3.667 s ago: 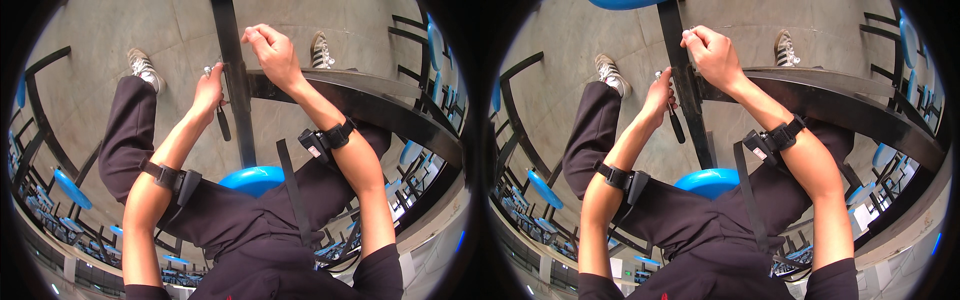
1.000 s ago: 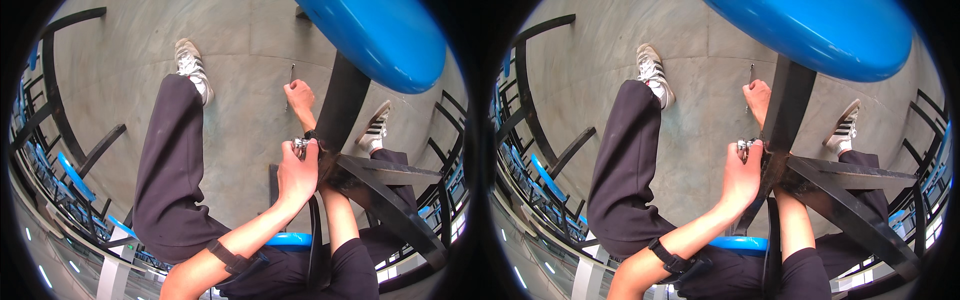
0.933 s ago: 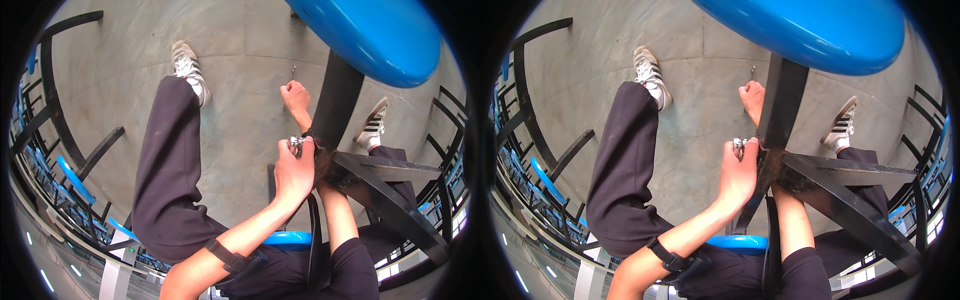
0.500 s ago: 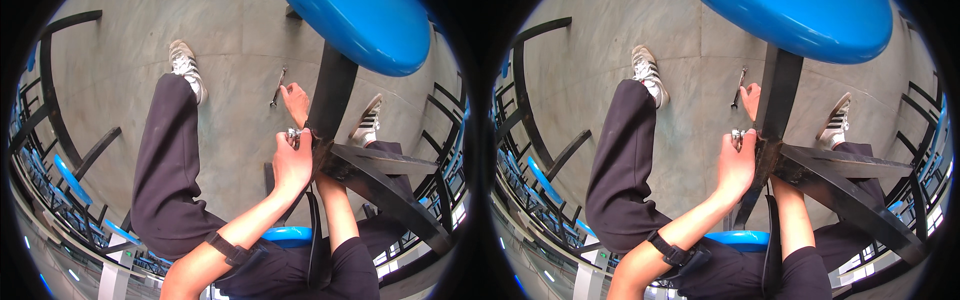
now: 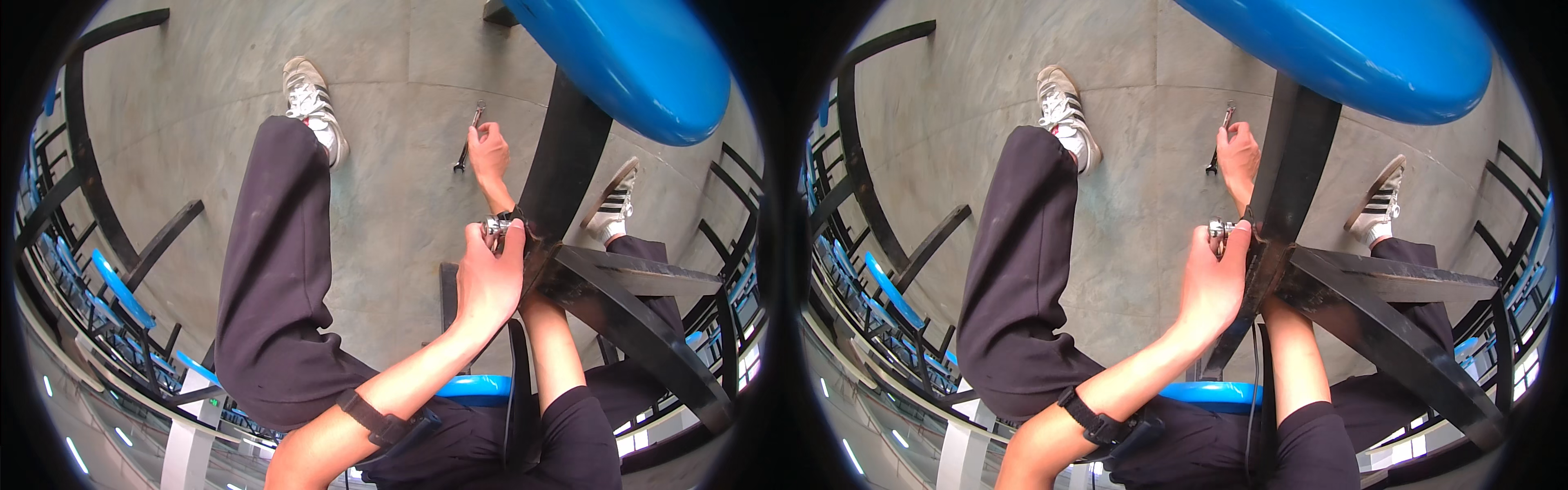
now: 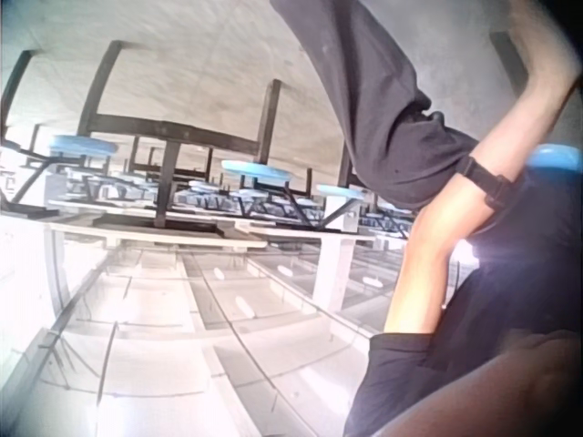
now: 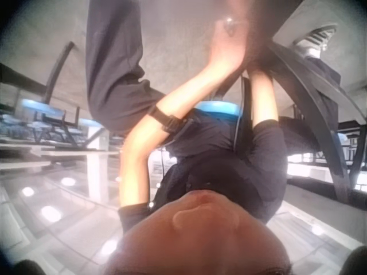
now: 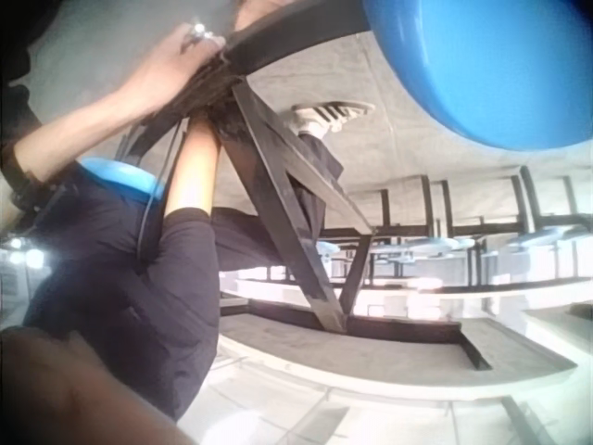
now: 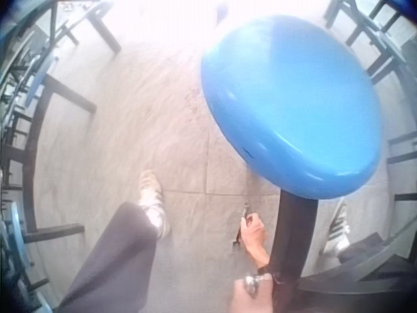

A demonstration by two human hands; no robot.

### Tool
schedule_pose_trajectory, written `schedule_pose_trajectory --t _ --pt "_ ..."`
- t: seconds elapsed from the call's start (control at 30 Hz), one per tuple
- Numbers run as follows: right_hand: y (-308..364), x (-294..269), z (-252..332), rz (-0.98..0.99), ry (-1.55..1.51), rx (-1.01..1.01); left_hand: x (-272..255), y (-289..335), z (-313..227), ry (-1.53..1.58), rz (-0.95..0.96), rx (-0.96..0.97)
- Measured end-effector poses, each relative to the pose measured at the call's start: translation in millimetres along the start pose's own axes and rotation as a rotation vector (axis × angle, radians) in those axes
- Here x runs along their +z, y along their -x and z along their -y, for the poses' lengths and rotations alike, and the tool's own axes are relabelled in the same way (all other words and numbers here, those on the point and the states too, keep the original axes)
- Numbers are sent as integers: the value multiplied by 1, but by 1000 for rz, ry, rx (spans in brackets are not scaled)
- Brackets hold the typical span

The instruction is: The person tightens bolts and nuts on a dining table and stool structural assembly by hand and using a combination wrench.

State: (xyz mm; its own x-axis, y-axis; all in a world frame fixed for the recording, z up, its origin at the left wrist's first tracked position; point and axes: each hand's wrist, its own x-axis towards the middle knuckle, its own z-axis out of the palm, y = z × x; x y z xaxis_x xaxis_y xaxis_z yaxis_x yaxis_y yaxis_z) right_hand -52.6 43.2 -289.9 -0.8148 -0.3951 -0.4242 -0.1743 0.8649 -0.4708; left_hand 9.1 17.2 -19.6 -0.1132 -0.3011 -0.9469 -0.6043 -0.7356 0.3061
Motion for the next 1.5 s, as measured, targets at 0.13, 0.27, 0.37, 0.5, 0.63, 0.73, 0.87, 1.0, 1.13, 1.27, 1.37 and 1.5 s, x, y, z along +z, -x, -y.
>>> schedule_pose_trajectory --t 0.13,0.27,0.37,0.5,0.63,0.73,0.87,1.0,1.13,1.27,1.37,1.5 --pt "-12 -5 5 -130 -153 -64 -1 2 -3 3 17 0" --pt "-31 -5 -3 -231 -81 -260 4 0 3 11 -6 12" --pt "-39 0 -6 -207 -26 -296 3 2 -1 32 2 -50" --pt "-46 -5 -10 -191 14 -313 6 3 8 98 12 -7" --pt "-44 2 2 -134 -30 -317 -1 3 5 63 -22 -36" --pt "-46 -5 -4 -150 -73 -302 4 6 -4 94 -2 -35" --pt "-41 -13 4 -146 -187 -210 2 7 -8 87 -10 -48" --pt "-40 -26 -12 -143 -124 -211 4 7 -7 69 4 -17" --pt "-32 -16 -14 -102 -112 -196 2 1 7 115 -26 -6" --pt "-33 -27 -22 -103 -86 -168 1 2 1 102 -11 -18" --pt "-35 -26 -25 -107 -73 -225 1 1 1 87 -2 -36" --pt "-38 -17 -26 -143 -57 -336 1 1 1 63 -4 -46"
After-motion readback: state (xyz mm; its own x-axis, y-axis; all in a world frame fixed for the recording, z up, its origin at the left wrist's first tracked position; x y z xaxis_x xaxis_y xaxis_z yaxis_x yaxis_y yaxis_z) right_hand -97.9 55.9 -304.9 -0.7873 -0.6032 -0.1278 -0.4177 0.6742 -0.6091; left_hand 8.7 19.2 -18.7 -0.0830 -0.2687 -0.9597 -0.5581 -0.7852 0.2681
